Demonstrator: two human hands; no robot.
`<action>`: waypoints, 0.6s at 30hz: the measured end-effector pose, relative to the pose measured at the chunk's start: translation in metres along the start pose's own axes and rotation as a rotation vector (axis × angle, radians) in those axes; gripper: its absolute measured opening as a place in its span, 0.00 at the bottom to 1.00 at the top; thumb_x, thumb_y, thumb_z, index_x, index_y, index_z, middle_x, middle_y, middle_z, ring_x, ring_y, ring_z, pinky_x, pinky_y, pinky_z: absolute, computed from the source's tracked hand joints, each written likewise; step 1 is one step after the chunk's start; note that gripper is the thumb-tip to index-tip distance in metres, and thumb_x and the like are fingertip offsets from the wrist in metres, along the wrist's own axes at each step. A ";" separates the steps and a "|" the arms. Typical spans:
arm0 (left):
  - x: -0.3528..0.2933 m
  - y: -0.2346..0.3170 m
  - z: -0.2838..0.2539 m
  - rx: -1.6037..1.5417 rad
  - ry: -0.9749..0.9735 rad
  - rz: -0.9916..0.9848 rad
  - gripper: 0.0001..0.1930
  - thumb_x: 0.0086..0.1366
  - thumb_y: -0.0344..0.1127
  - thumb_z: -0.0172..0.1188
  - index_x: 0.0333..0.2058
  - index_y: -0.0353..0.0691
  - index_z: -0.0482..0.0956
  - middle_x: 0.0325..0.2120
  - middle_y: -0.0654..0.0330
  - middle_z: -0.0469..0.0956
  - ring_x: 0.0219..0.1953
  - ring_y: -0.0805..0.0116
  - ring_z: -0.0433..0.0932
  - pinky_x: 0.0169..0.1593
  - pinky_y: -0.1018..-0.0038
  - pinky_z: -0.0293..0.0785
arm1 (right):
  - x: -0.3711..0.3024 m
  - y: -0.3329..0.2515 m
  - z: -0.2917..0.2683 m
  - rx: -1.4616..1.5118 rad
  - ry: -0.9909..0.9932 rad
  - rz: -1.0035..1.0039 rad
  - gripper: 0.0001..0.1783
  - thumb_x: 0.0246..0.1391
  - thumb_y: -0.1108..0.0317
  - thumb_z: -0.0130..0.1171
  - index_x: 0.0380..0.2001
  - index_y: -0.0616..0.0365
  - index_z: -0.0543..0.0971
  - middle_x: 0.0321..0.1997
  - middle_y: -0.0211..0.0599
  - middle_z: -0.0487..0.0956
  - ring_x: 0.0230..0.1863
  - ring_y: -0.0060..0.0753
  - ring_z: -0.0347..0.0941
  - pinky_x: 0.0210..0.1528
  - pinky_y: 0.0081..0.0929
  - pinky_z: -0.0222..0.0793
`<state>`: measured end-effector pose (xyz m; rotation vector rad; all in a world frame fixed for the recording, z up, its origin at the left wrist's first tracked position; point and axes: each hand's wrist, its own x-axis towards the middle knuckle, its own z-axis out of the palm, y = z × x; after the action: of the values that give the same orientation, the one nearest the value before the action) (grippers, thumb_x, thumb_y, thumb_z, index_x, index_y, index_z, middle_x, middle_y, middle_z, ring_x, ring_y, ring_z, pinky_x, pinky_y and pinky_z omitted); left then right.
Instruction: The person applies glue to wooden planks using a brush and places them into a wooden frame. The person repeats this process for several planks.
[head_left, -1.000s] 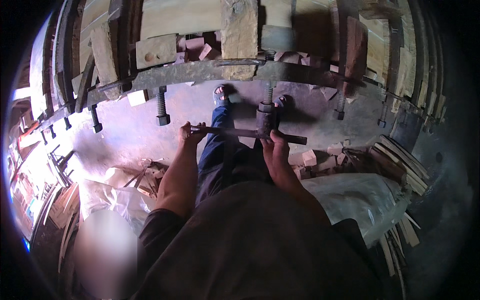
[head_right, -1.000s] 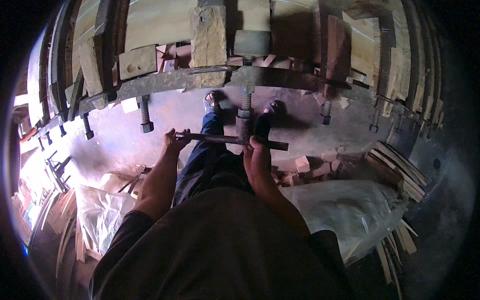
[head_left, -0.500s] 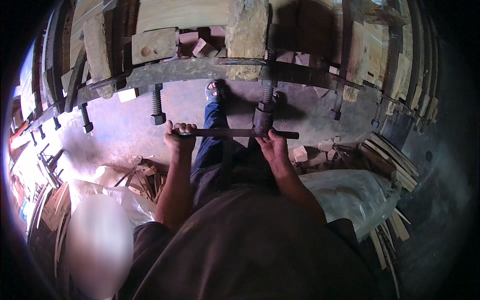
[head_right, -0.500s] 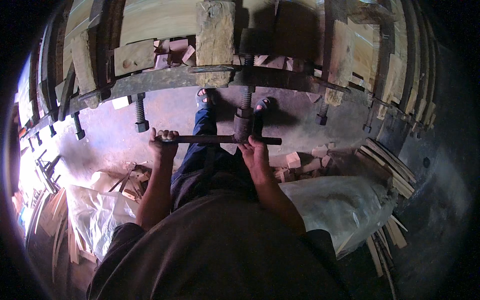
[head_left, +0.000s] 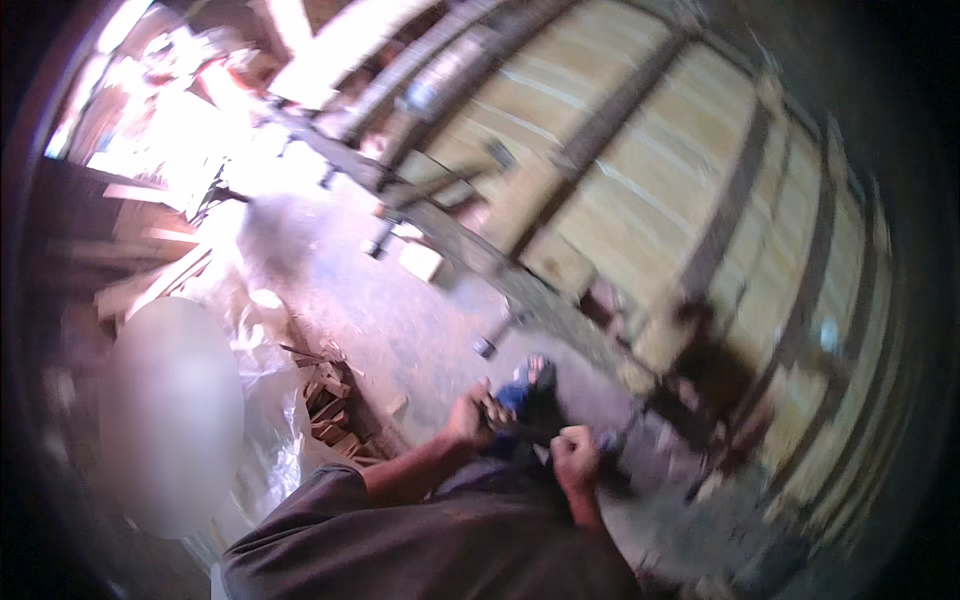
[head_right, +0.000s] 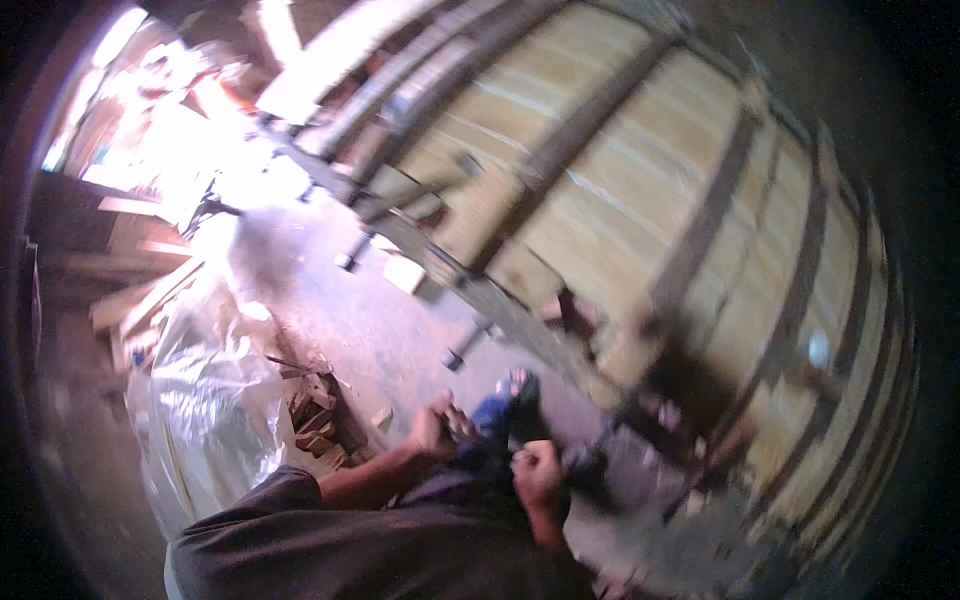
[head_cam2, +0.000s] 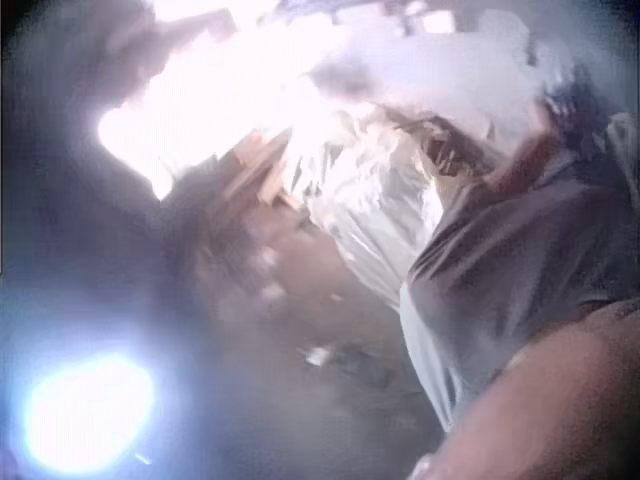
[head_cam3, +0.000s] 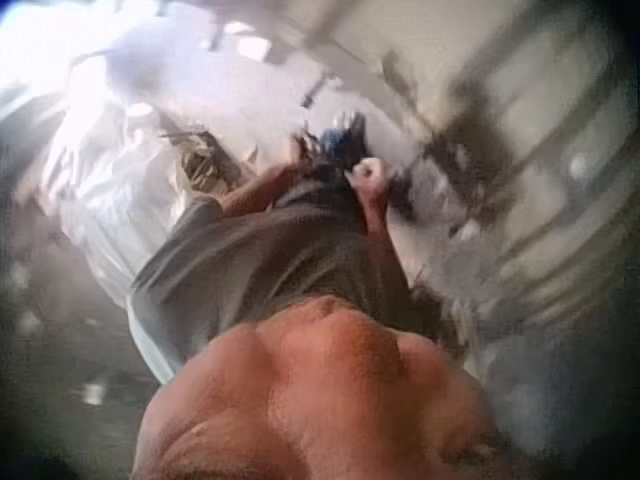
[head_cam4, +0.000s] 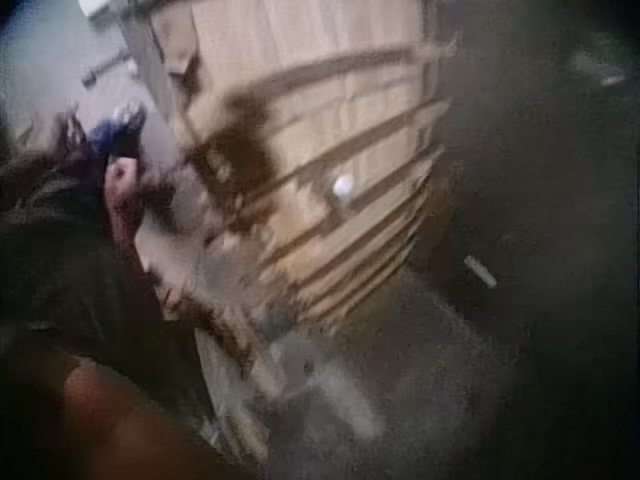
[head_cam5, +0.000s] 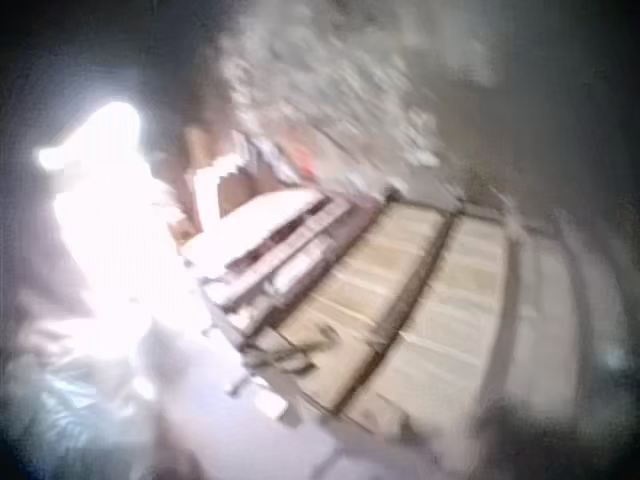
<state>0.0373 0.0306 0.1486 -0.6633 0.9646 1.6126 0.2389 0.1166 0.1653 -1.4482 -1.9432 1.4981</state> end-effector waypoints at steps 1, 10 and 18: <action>0.000 0.005 -0.002 -0.033 0.093 -0.016 0.26 0.69 0.47 0.48 0.13 0.43 0.61 0.10 0.55 0.61 0.19 0.53 0.65 0.35 0.55 0.68 | 0.018 -0.027 0.020 -0.094 -0.188 -0.121 0.19 0.47 0.67 0.61 0.43 0.63 0.76 0.38 0.46 0.80 0.43 0.42 0.77 0.48 0.35 0.71; 0.012 -0.012 -0.006 -0.096 0.051 0.207 0.19 0.70 0.43 0.46 0.18 0.48 0.63 0.10 0.62 0.62 0.14 0.63 0.64 0.21 0.66 0.66 | 0.058 -0.015 0.089 -0.313 -0.715 -0.106 0.24 0.39 0.70 0.57 0.44 0.65 0.71 0.47 0.58 0.76 0.55 0.58 0.70 0.56 0.41 0.65; -0.052 -0.050 0.032 0.001 -0.069 0.503 0.17 0.69 0.46 0.48 0.21 0.47 0.64 0.10 0.65 0.62 0.12 0.67 0.61 0.17 0.69 0.65 | 0.019 -0.026 0.044 -0.189 -0.510 -0.382 0.20 0.41 0.68 0.62 0.40 0.65 0.75 0.41 0.51 0.80 0.47 0.49 0.76 0.50 0.37 0.68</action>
<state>0.1010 0.0357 0.1954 -0.3746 1.1406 2.0564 0.1851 0.1092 0.1626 -0.7205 -2.5338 1.6373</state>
